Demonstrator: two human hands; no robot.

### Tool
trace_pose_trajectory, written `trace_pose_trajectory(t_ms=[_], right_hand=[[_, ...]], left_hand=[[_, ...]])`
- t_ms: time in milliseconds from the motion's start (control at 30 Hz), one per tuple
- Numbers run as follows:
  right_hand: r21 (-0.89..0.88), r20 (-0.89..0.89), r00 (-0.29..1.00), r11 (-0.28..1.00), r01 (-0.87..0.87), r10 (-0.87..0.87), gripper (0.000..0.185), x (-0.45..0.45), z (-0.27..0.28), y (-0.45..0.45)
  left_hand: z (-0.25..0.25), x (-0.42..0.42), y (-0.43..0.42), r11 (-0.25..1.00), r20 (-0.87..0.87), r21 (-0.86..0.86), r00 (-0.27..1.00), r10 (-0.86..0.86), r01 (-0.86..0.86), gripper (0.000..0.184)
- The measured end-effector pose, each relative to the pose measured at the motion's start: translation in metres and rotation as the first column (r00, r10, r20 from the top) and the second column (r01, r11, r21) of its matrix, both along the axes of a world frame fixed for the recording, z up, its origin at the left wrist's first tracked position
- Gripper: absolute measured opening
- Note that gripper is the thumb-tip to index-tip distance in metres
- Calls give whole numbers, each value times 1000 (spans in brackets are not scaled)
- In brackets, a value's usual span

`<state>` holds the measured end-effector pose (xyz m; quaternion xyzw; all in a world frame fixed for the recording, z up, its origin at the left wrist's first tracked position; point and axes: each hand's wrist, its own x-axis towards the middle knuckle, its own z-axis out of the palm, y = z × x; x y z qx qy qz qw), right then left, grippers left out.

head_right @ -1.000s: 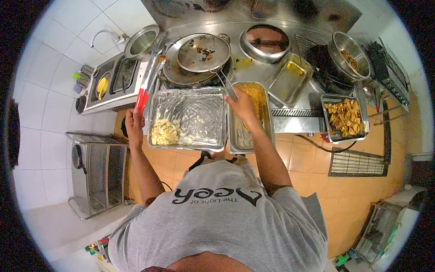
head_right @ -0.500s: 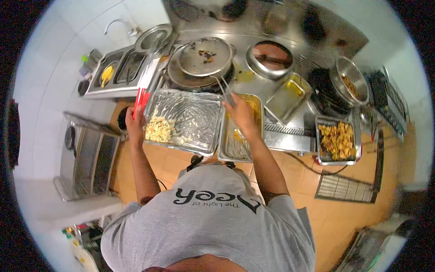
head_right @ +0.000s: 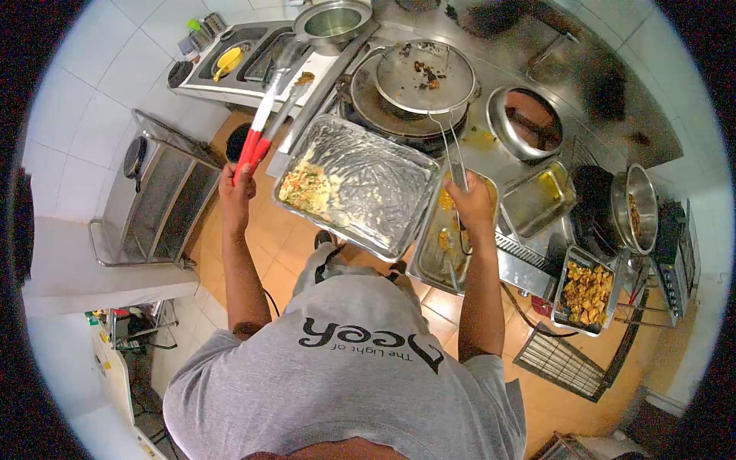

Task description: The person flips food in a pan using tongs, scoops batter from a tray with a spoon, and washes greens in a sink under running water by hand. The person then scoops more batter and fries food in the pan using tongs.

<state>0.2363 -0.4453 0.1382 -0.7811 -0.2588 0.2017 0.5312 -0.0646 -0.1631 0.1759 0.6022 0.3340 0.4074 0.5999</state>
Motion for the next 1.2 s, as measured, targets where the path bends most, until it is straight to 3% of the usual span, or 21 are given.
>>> trace_pose_trajectory(t_ms=[100,200,300,467,600,700,733,800,833,933,1100,1200], right_hand=[[-120,-42,997,991,-63,59,18,-32,48,31],[-24,-299,942,985,-170,155,15,-48,51,78],[68,-401,885,971,-228,235,14,-73,61,146],[177,-420,834,934,-310,357,17,-108,45,282],[199,-469,814,939,-282,344,18,-125,23,387],[165,-337,869,932,-323,361,19,-132,9,458],[73,-266,902,940,-333,340,22,-126,-3,482],[-156,132,944,947,-282,303,23,-116,-23,530],[-263,322,898,939,-220,300,23,-115,-26,548],[-386,536,784,917,-101,312,20,-118,-28,596],[-591,639,611,807,1,467,19,-88,-41,658],[-599,636,621,801,23,458,19,-81,-43,671]], left_hand=[[-7,-19,31,997,10,-9,997,72,-72,21],[-12,-39,69,992,13,-23,992,123,-123,22],[-19,-68,120,992,-9,-11,992,128,-128,22],[-26,-136,214,984,-35,45,984,173,-171,24],[-22,-178,273,968,-35,24,968,249,-248,25],[-27,-205,308,971,-28,-31,971,237,-238,29],[-27,-210,314,973,3,-65,975,222,-221,29],[-30,-212,326,970,135,-181,973,189,-163,28],[-33,-213,328,958,228,-263,957,180,-117,28],[-45,-216,328,916,336,-397,919,205,-59,25],[-65,-228,326,892,283,-444,931,229,-85,24],[-72,-248,325,866,215,-480,938,274,-143,24]])
